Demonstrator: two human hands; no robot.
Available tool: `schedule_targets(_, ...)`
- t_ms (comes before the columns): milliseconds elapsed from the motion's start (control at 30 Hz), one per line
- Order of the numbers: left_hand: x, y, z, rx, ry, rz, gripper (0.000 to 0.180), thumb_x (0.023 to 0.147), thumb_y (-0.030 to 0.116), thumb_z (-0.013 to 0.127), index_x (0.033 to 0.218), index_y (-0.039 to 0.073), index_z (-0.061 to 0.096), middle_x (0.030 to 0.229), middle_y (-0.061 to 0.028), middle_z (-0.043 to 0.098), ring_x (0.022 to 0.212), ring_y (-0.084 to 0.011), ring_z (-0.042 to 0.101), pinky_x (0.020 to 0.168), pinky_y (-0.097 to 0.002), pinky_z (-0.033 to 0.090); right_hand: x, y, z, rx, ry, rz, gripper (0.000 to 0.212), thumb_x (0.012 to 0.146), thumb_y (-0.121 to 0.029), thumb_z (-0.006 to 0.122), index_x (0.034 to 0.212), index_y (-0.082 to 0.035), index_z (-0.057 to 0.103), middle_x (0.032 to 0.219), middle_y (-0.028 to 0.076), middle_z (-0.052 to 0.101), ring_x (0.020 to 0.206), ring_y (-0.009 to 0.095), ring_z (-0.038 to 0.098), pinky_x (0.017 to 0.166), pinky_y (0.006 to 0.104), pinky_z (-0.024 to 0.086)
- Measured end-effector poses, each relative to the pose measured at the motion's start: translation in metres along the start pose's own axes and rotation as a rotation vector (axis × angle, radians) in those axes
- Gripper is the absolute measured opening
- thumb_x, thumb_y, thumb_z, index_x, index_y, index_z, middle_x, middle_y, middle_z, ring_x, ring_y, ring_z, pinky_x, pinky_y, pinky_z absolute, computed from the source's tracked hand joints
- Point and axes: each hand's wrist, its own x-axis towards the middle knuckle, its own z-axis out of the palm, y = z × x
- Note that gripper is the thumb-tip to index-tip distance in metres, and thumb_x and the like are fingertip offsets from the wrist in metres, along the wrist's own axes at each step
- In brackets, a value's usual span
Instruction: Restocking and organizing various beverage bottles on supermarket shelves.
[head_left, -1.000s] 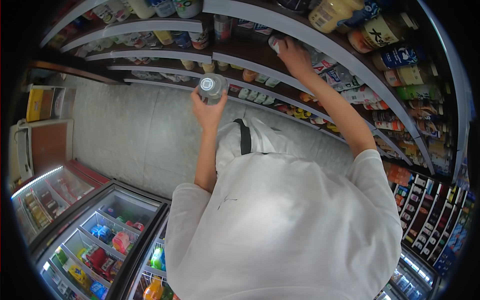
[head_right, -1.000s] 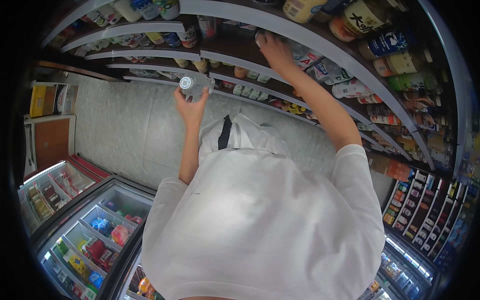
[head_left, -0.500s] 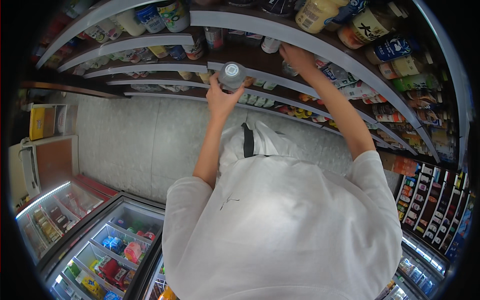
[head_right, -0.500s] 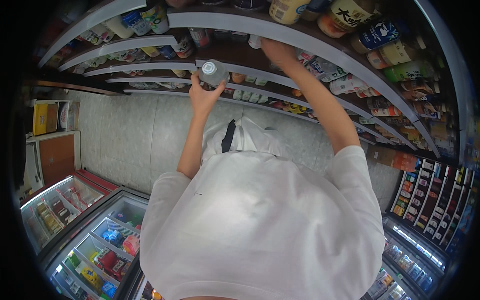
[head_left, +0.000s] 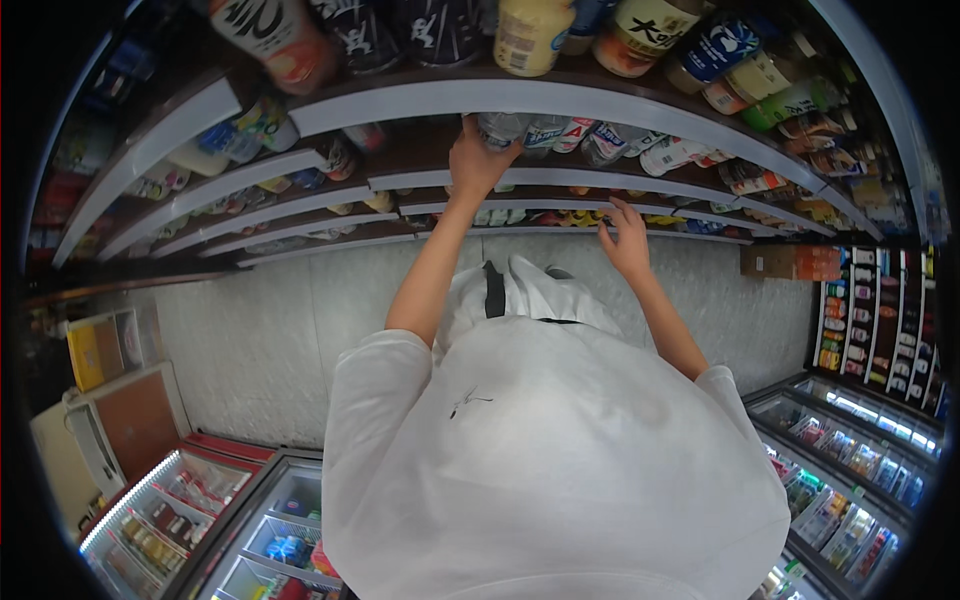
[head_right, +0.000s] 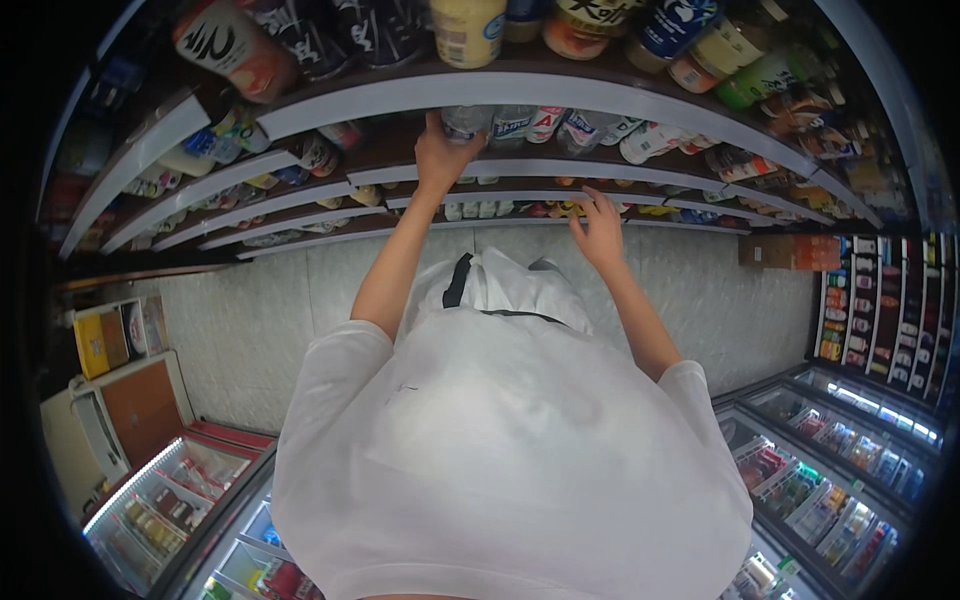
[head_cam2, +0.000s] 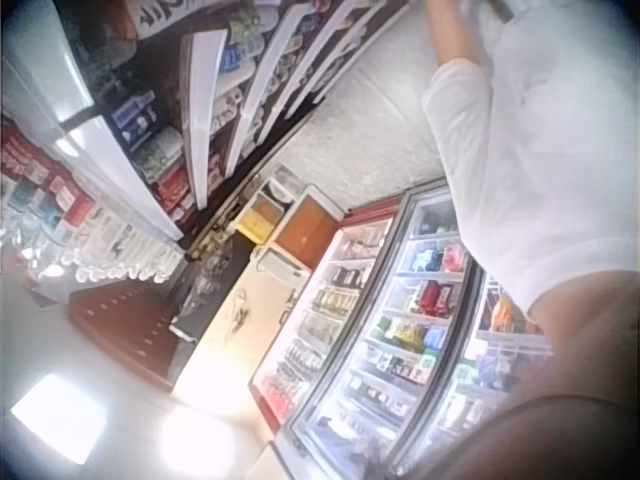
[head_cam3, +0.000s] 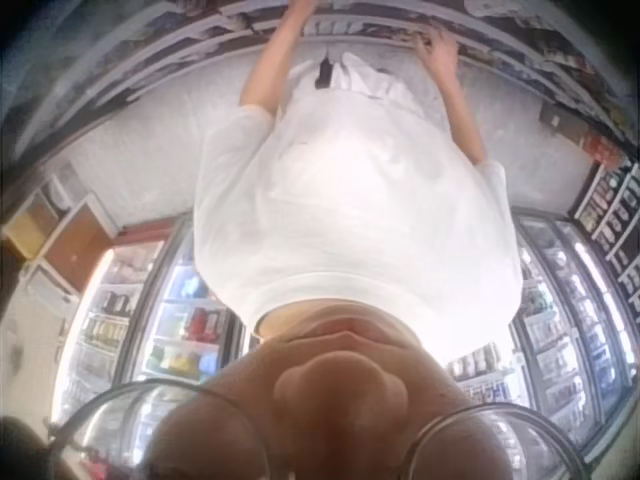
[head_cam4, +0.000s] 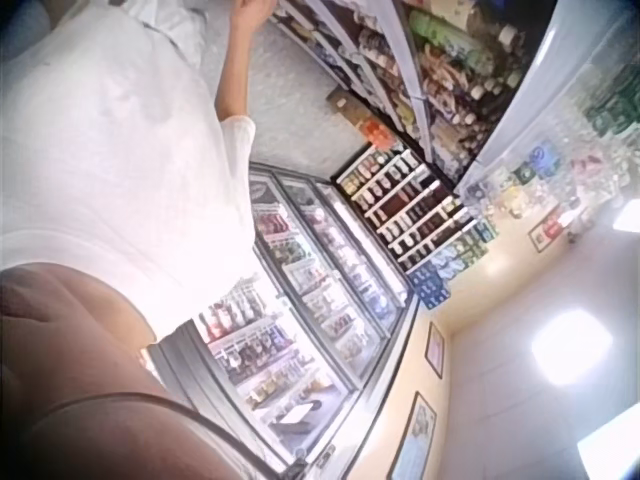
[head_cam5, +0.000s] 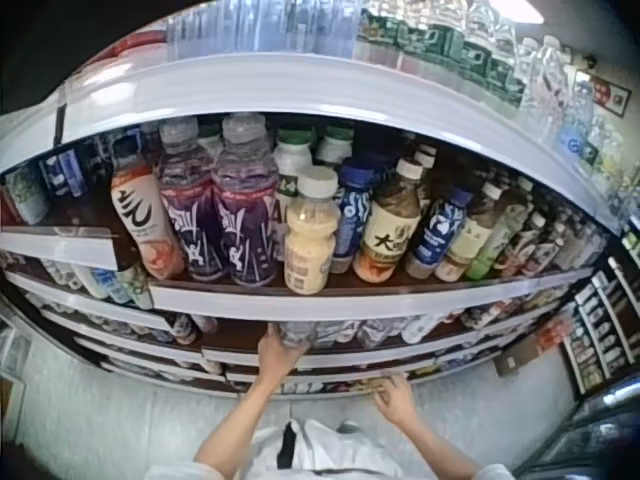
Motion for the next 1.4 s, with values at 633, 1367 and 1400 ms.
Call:
schedule_targets(633,-0.030,0.003,-0.015,-0.072,0.149,-0.035,0.069,0.062,0.035,0.080,0.114,0.002,0.048,0.096,-0.0212,0.064,0.084,-0.0373,0.065,0.072,-0.0408,0.052,0.008,-0.039,0.024,0.315,-0.229,0.019,0.048,0.078,-0.015,0.066,0.122,-0.005,0.051,0.116,0.015,0.057,0.108,0.033,0.054,0.090,0.0403,0.044)
schedule_targets(1367,0.021,-0.002,-0.001,0.036,-0.071,-0.031,0.062,0.067,0.032,0.079,0.111,-0.003,0.054,0.096,-0.0226,0.066,0.089,-0.0345,0.066,0.074,-0.0371,0.051,-0.127,0.056,0.054,0.303,-0.427,0.456,0.031,0.077,-0.018,0.066,0.103,-0.001,0.063,0.102,0.016,0.064,0.087,0.028,0.064,0.073,0.0362,0.052)
schedule_targets(1400,0.022,-0.004,0.002,0.038,-0.068,-0.035,0.062,0.067,0.032,0.079,0.111,-0.003,0.054,0.096,-0.0226,0.066,0.089,-0.0345,0.066,0.074,-0.0371,0.051,-0.132,0.059,0.056,0.282,-0.457,0.526,0.031,0.077,-0.017,0.066,0.103,0.000,0.063,0.099,0.017,0.065,0.085,0.028,0.065,0.074,0.0361,0.052)
